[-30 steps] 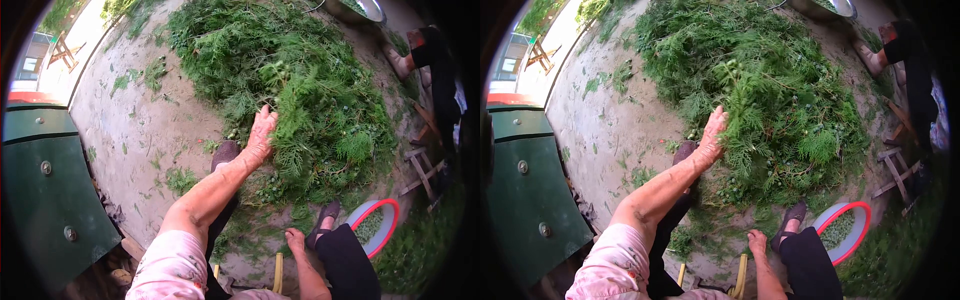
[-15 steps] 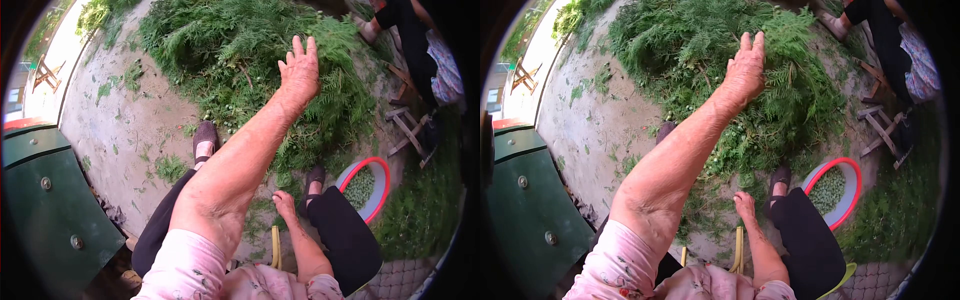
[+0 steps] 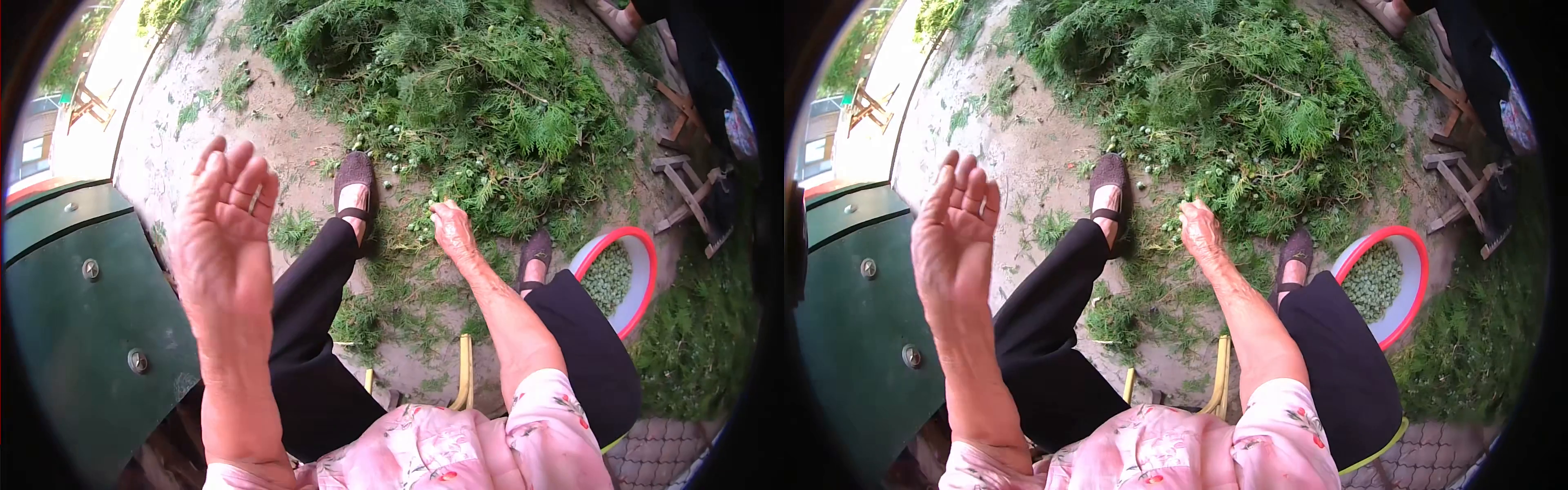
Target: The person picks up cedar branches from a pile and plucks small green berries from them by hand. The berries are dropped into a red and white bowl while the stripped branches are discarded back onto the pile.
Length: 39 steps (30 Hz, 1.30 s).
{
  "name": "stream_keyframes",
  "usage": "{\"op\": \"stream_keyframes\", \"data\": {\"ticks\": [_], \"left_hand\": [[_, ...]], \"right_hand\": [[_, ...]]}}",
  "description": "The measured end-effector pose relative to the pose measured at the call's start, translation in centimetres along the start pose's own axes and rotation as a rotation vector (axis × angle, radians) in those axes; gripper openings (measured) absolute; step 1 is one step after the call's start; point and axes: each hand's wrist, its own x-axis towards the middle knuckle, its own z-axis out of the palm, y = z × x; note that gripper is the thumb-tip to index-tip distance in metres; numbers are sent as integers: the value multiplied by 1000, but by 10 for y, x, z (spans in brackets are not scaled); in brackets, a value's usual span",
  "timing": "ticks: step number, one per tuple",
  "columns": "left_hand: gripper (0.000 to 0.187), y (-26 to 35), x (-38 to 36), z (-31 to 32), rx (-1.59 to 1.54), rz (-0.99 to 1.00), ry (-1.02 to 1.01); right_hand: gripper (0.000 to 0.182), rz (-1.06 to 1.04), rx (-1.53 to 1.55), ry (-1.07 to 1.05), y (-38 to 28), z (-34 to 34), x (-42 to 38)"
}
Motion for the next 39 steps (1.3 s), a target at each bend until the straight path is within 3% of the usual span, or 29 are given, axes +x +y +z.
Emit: {"op": "stream_keyframes", "data": {"ticks": [1, 2, 3, 4, 5, 7, 8, 10, 11, 13, 15, 17, 20, 22, 25, 27, 29, 31, 33, 34, 35, 36, 37, 39], "left_hand": [[32, -12, -11, 8, 129, -41, -35], [30, -22, -24, 19, 262, -259, -98], [30, -34, -37, 30, 402, -373, -362], [28, -50, -57, 38, 476, -346, -668], [27, -52, -75, 50, 717, -214, -1037], [27, -65, -109, 51, 757, -37, -1475], [28, -72, -124, 46, 861, 72, -1584], [25, -78, -133, 30, 981, 285, -1517], [25, -80, -138, 25, 959, 282, -1520], [21, -71, -136, 27, 1272, 483, -1415], [19, -71, -136, 32, 1342, 538, -1422], [17, -67, -134, 35, 1499, 704, -1488], [18, -65, -140, 44, 1621, 675, -1620], [20, -67, -143, 49, 1612, 714, -1611], [22, -73, -149, 57, 1605, 721, -1629], [23, -78, -147, 60, 1605, 695, -1652], [24, -84, -145, 60, 1499, 575, -1786], [25, -86, -150, 59, 1561, 611, -1752], [26, -87, -157, 57, 1616, 639, -1706], [26, -88, -159, 57, 1614, 665, -1668], [26, -88, -160, 56, 1613, 690, -1632], [26, -85, -158, 56, 1611, 681, -1631], [26, -82, -155, 58, 1588, 638, -1696], [26, -79, -152, 59, 1565, 588, -1757]], "right_hand": [[20, 27, -7, -82, -3, 3, 11], [27, 54, -19, -169, -7, 5, 20], [35, -49, -129, -113, 31, 41, 21], [44, -157, -240, -46, 68, 76, 26], [56, -2, -343, -295, 6, 27, 29], [59, -1, -501, -364, -4, 25, 20], [61, -24, -564, -374, -3, 22, 12], [60, -34, -587, -390, 0, 21, -5], [55, -59, -584, -400, 12, 20, -16], [50, -57, -582, -390, 25, 4, -33], [39, -65, -529, -366, 34, -19, -44], [29, -46, -453, -208, 38, -38, -51], [24, -9, -405, 37, 32, -50, -50], [24, 74, -364, 19, 19, -41, -52], [29, -70, -324, -88, 4, 2, -68], [46, -90, -452, -372, -15, 28, -80], [47, -104, -540, -355, -18, 53, -101], [45, -136, -594, -329, -24, 63, -117], [42, -57, -458, -609, -31, 64, -133], [42, -57, -457, -618, -33, 60, -136], [39, 83, -341, -736, -34, 54, -139], [37, 223, -223, -847, -36, 48, -140], [37, 224, -223, -852, -32, 45, -138], [41, -41, -297, -221, -25, 45, -126]]}}
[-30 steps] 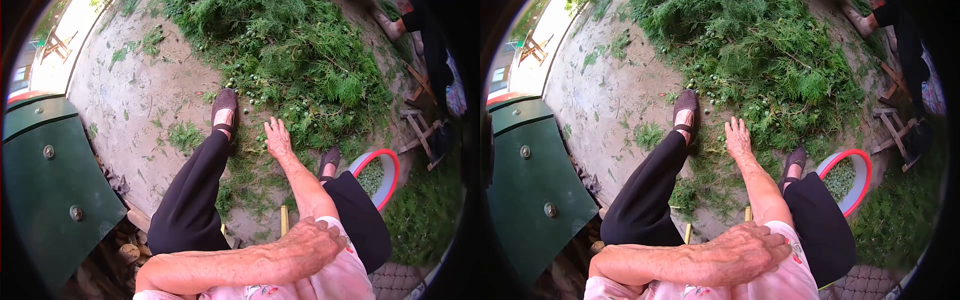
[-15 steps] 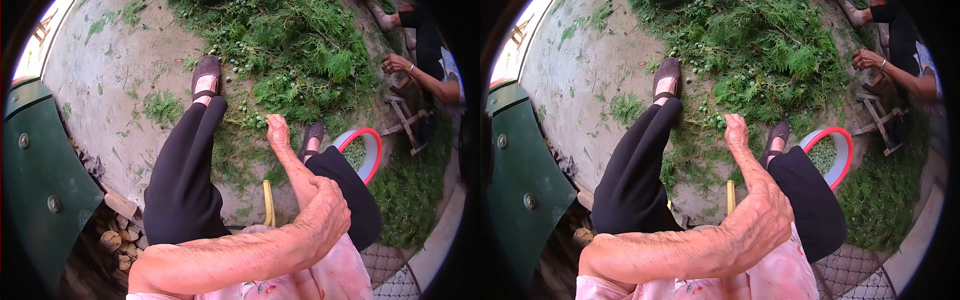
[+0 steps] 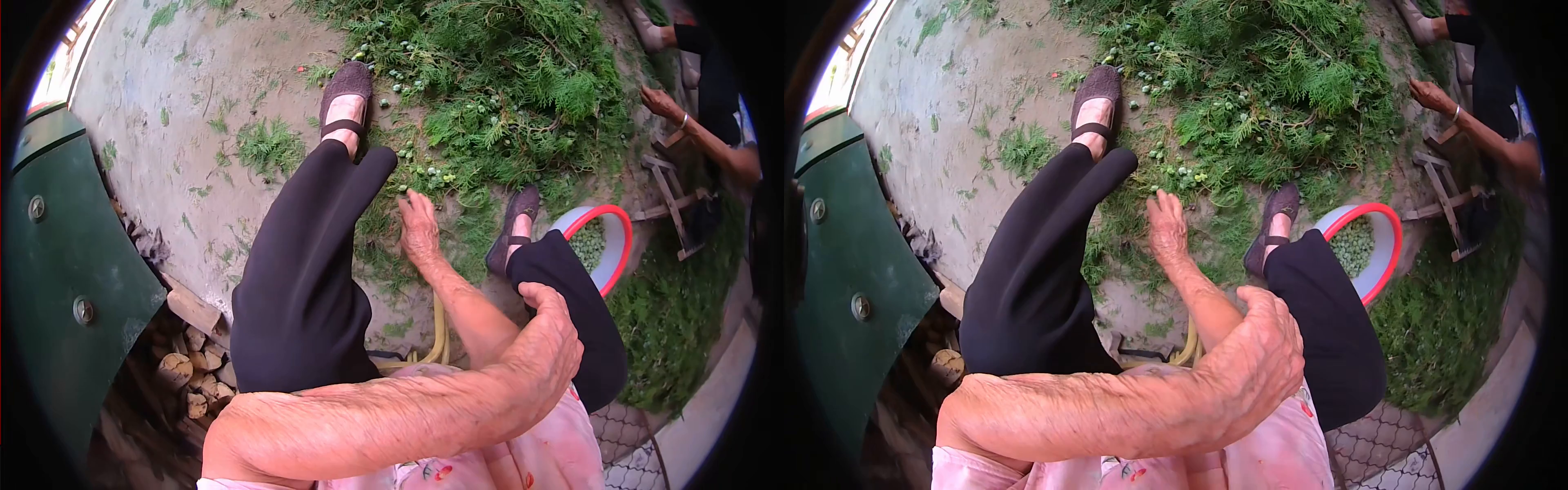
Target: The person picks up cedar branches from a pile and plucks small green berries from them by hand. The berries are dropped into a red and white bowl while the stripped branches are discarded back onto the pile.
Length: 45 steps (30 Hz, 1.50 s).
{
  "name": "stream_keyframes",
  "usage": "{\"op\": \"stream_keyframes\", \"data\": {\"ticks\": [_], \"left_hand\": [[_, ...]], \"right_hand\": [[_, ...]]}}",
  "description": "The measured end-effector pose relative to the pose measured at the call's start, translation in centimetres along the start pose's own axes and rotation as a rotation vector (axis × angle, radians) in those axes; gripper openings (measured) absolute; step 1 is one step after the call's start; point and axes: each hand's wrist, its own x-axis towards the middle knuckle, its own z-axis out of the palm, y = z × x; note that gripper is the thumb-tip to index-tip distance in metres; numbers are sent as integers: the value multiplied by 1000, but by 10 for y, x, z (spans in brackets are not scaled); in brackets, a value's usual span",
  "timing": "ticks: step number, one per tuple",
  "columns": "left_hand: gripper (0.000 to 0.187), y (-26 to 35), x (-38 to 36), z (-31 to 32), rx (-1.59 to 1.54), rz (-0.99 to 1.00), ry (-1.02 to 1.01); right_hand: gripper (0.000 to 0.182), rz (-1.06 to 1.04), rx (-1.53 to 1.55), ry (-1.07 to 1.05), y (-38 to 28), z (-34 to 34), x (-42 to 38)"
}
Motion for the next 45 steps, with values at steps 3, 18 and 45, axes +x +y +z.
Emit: {"op": "stream_keyframes", "data": {"ticks": [3, 18, 45], "left_hand": [[27, 1, 1, -1, 24, -44, -8], [34, -16, 5, -15, -130, 41, -109], [30, -5, 4, -4, 44, -30, 42]], "right_hand": [[41, 54, -157, -81, 4, -1, 18], [17, 380, 113, 137, 21, -9, 67], [19, 750, 1085, -169, -19, -60, 45]]}}
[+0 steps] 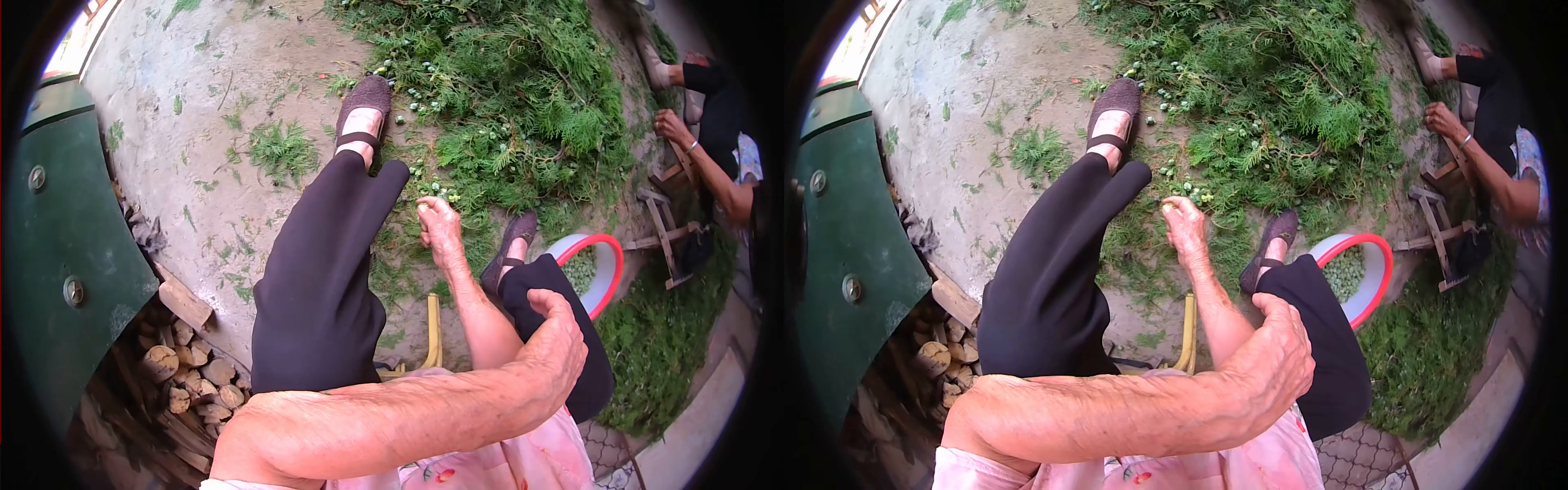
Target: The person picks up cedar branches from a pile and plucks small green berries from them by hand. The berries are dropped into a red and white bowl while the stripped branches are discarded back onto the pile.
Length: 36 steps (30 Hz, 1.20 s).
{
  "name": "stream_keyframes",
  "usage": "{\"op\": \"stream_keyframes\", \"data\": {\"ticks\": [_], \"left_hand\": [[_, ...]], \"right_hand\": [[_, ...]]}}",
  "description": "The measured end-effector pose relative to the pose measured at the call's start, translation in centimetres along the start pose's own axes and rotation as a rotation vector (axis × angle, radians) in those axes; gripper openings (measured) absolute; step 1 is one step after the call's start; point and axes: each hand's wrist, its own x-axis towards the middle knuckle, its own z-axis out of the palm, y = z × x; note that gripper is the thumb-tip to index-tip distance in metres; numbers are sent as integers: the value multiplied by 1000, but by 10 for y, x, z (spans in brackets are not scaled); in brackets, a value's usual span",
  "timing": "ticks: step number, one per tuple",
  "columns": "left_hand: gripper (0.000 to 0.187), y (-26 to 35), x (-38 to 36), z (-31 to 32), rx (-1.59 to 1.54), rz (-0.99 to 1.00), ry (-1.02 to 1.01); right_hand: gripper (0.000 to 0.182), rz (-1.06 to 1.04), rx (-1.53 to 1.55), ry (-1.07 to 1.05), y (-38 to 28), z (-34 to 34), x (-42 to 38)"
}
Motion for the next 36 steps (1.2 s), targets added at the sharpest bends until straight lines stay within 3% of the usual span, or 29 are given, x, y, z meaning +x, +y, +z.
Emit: {"op": "stream_keyframes", "data": {"ticks": [2, 3, 4, 6, 8, 9, 12, 14, 16, 24, 26, 28, 30, 32, 34, 36], "left_hand": [[30, 1, -2, 2, 11, -14, 16], [30, 0, -4, 1, 11, -13, 16], [31, -2, -6, -1, 3, 1, -5], [31, -5, -11, -7, -6, 13, -27], [32, -9, -15, -10, 38, 62, -66], [32, -10, -19, -12, 62, 77, -59], [32, -15, -42, -13, 166, 80, 49], [32, -16, -54, -12, 219, 58, 122], [32, -14, -61, -10, 251, 35, 179], [32, -15, -67, -5, 302, -13, 271], [32, -18, -70, -2, 310, -19, 273], [32, -20, -74, -2, 312, -23, 281], [32, -17, -76, -2, 311, -24, 286], [32, -18, -78, -2, 308, -26, 292], [32, -19, -80, -3, 309, -32, 298], [32, -24, -80, -2, 314, -42, 306]], "right_hand": [[18, -58, -306, -50, 11, 14, -7], [18, -58, -306, -50, 27, 13, -1], [17, -602, -607, -40, 41, 15, 6], [17, -1154, -893, -28, 48, 15, 11], [23, -210, -489, -92, 33, 16, 9], [23, -117, -365, -120, 30, 11, 20], [15, -137, -74, -6, 11, 7, 48], [10, -166, -155, 160, -2, 7, 68], [17, -658, -679, 351, 15, -4, 103], [22, -674, -828, 347, 10, 12, 126], [17, -776, -862, 361, 6, 9, 122], [13, -212, -150, 164, -14, 7, 108], [17, -155, 23, 54, -25, 0, 100], [22, -154, 471, -99, -27, -1, 101], [24, -161, 473, -155, -31, -4, 103], [24, -86, 663, -295, -35, -3, 107]]}}
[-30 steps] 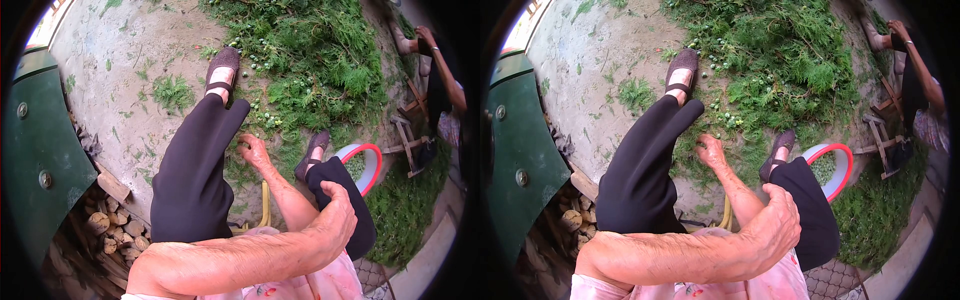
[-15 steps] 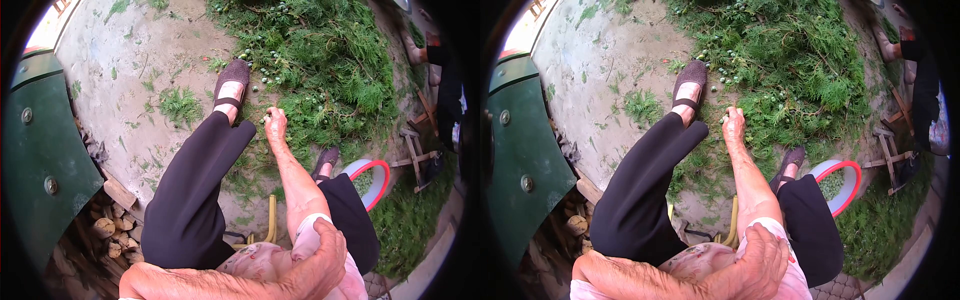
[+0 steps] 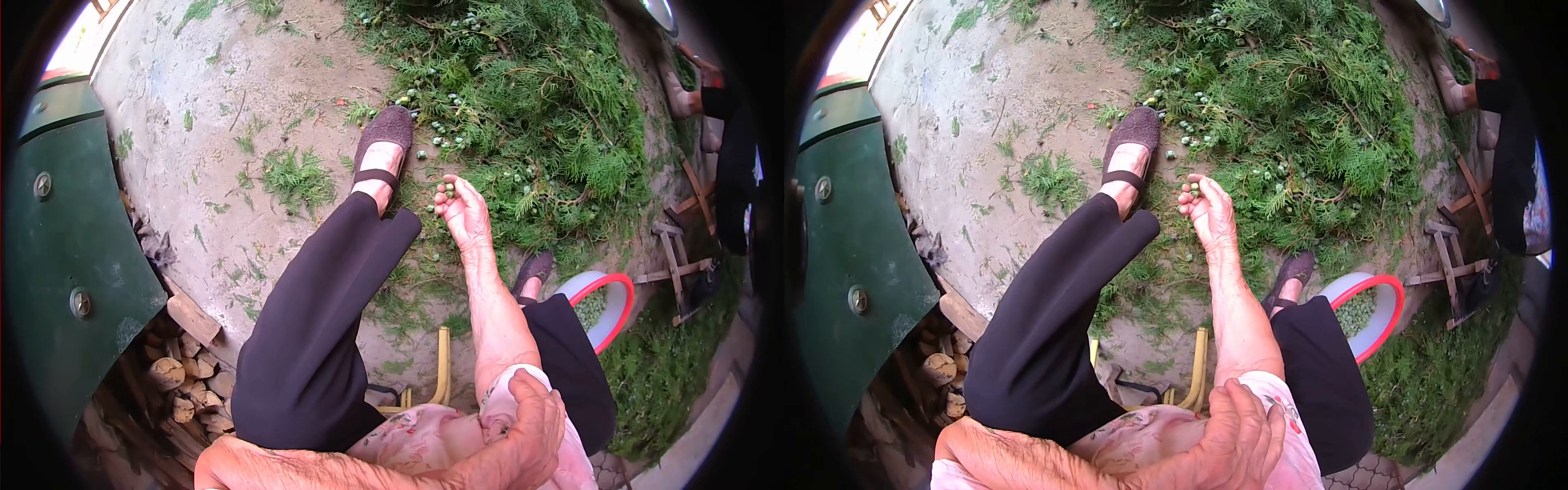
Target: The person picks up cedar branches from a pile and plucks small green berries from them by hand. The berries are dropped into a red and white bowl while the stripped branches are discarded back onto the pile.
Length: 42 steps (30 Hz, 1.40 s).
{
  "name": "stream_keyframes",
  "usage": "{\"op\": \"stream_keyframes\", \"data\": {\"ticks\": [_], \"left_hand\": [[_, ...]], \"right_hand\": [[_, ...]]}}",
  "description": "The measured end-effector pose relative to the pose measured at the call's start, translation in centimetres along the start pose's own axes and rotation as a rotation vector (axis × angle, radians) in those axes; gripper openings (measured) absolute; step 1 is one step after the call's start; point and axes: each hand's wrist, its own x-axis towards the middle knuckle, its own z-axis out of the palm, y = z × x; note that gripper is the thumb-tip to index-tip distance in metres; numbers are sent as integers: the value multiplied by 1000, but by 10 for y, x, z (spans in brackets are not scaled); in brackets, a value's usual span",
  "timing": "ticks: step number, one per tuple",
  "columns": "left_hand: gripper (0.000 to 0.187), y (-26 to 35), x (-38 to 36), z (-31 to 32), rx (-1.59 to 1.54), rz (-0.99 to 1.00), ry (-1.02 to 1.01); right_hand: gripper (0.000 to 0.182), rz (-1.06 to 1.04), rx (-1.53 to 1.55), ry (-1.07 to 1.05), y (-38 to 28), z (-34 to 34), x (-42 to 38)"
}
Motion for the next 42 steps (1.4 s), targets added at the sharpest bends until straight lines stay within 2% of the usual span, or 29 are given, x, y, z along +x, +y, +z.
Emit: {"op": "stream_keyframes", "data": {"ticks": [6, 15, 18, 20, 22, 24, 25, 26, 28, 29, 32, 33, 34, 36, 37, 38, 40, 42], "left_hand": [[32, -14, -1, 6, 14, -53, 29], [33, -15, -6, 5, 27, -82, 56], [33, -13, -7, 4, 27, -86, 56], [33, -11, -8, 4, 35, -83, 52], [33, -10, -8, 4, 35, -79, 44], [33, -8, -10, 4, 30, -71, 28], [33, -5, -10, 2, 30, -69, 22], [33, -4, -10, 3, 24, -71, 19], [33, -6, -10, 3, 25, -72, 12], [33, -8, -10, 4, 26, -74, 9], [33, -13, -7, 9, 43, -93, 19], [34, -19, -10, 10, 37, -98, 16], [34, -21, -9, 11, 38, -96, 16], [34, -21, -9, 11, 37, -112, 25], [34, -20, -7, 12, 44, -120, 36], [34, -19, -7, 15, 47, -125, 40], [34, -20, -7, 17, 48, -136, 46], [34, -21, -8, 18, 52, -143, 50]], "right_hand": [[28, -58, -67, 12, 6, 2, 18], [26, -17, 41, -39, -1, 22, 4], [26, -58, -82, 17, 5, 21, 8], [28, -94, -203, 132, 7, 22, 15], [29, -64, -297, 129, 6, 26, 24], [31, -221, -1085, 337, 8, 36, 33], [29, -459, -1255, 285, 16, 29, 47], [29, -457, -1251, 282, 22, 23, 59], [18, -881, -1586, 222, 30, 28, 72], [23, -788, -1673, 214, 31, 32, 73], [27, -726, -1639, 207, 37, 24, 80], [23, -819, -1571, 140, 34, 28, 77], [23, -819, -1572, 139, 29, 29, 73], [16, -91, -766, 250, 16, 37, 56], [15, -133, -499, 220, 13, 39, 51], [16, -163, -371, 239, 11, 39, 52], [19, -224, -258, 263, 3, 42, 58], [14, -366, -645, 324, -5, 45, 71]]}}
